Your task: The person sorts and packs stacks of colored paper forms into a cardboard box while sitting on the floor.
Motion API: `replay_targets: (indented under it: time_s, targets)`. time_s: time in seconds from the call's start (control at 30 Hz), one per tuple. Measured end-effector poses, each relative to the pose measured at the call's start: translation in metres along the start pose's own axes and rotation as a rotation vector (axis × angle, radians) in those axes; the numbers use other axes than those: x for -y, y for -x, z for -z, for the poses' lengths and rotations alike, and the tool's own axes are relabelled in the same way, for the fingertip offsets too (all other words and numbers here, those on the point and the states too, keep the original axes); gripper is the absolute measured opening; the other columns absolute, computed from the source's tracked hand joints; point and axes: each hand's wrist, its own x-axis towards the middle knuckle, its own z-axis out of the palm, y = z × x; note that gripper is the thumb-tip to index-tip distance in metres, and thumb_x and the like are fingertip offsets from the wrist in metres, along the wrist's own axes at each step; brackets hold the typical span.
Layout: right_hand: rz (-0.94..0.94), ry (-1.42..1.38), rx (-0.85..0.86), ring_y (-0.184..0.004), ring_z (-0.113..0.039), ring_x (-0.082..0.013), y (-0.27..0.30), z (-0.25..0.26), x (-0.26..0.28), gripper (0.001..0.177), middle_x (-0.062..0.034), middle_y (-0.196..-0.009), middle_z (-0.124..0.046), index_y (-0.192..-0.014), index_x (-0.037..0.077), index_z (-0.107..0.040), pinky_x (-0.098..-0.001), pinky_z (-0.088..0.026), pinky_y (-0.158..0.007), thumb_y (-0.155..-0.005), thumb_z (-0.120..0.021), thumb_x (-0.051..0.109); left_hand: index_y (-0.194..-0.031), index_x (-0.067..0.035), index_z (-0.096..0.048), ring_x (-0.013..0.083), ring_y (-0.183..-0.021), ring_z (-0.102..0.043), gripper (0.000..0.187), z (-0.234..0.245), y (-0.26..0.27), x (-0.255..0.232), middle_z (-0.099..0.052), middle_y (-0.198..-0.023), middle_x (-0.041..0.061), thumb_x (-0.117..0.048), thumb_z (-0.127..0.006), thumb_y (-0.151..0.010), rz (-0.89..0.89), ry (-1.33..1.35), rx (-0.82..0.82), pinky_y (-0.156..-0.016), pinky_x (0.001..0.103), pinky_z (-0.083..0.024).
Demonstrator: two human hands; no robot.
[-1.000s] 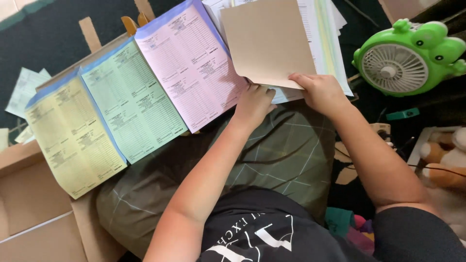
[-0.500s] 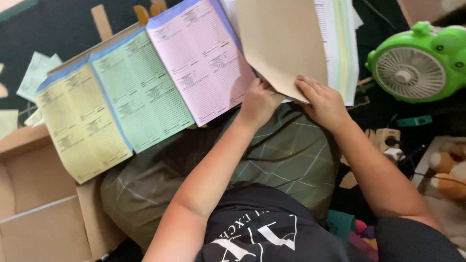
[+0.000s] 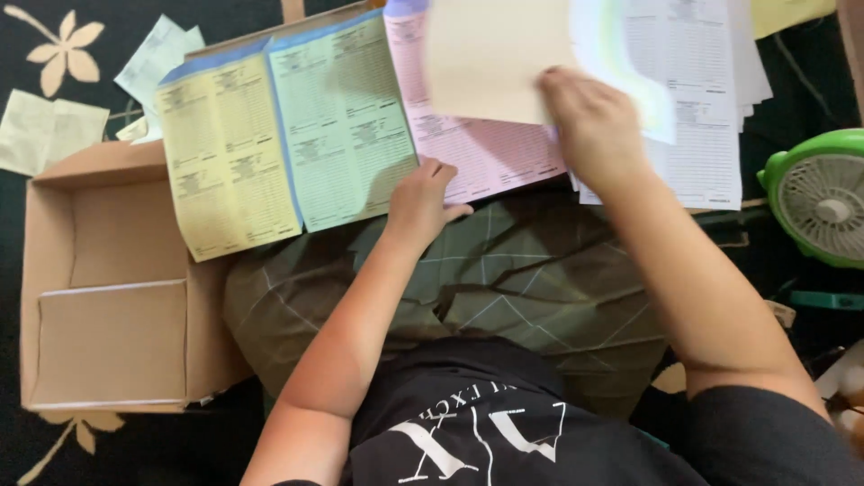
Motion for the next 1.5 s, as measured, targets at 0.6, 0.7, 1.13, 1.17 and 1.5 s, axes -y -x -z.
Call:
replay_targets:
  time_s: [0.6,0.7,1.13,1.17,1.5]
  targets:
    - [-0.181,-0.293,0.525,-0.105,-0.071,-0.0378,0.032,-0.043,0.046,0.04,-0.0048,-0.126,-0.073,-0.124,0.009,-0.066,-0.0517,-0.057,-0.083,-0.085,-0.075,0.013,-0.098,-0.02,-0.079,0.0292,-0.086,-0.073,0.024,0.008,0.01,0.016,-0.073,-0.084,0.005,-0.038,-0.08,-0.083,-0.022,0.08,-0.086,-0.075,0.04,-0.06]
    - [-0.222,-0.339,0.569,-0.111,-0.068,-0.0376,0.03,-0.042,0.044,0.048,-0.0024,-0.132,-0.071,-0.128,0.011,-0.065,-0.0534,-0.056,-0.087,-0.085,-0.078,0.028,-0.097,-0.02,-0.08,0.0294,-0.083,-0.073,0.023,0.004,0.01,0.019,-0.073,-0.08,0.005,-0.039,-0.079,-0.084,-0.026,0.057,-0.103,-0.074,0.04,-0.059]
    - [-0.293,-0.378,0.581,-0.106,-0.071,-0.037,0.03,-0.046,0.041,0.045,0.0004,-0.128,-0.072,-0.126,0.016,-0.071,-0.0505,-0.057,-0.087,-0.086,-0.082,0.032,-0.102,-0.013,-0.079,0.0322,-0.094,-0.073,0.043,0.017,0.014,0.014,-0.074,-0.088,0.012,-0.046,-0.085,-0.076,-0.041,0.087,-0.067,-0.085,0.04,-0.058]
    - [-0.3,-0.395,0.58,-0.108,-0.071,-0.0363,0.03,-0.046,0.041,0.045,0.0002,-0.128,-0.073,-0.126,0.015,-0.071,-0.0496,-0.057,-0.087,-0.085,-0.082,0.031,-0.102,-0.013,-0.079,0.0329,-0.093,-0.073,0.043,0.016,0.014,0.015,-0.073,-0.088,0.012,-0.047,-0.085,-0.075,-0.035,0.101,-0.083,-0.083,0.041,-0.058]
    - [-0.292,-0.382,0.569,-0.107,-0.07,-0.0387,0.03,-0.046,0.043,0.041,-0.0032,-0.125,-0.074,-0.125,0.012,-0.073,-0.0513,-0.057,-0.089,-0.085,-0.08,0.012,-0.098,-0.017,-0.079,0.031,-0.088,-0.072,0.034,-0.005,0.013,0.025,-0.071,-0.085,0.008,-0.045,-0.082,-0.08,-0.035,0.112,-0.116,-0.079,0.04,-0.058]
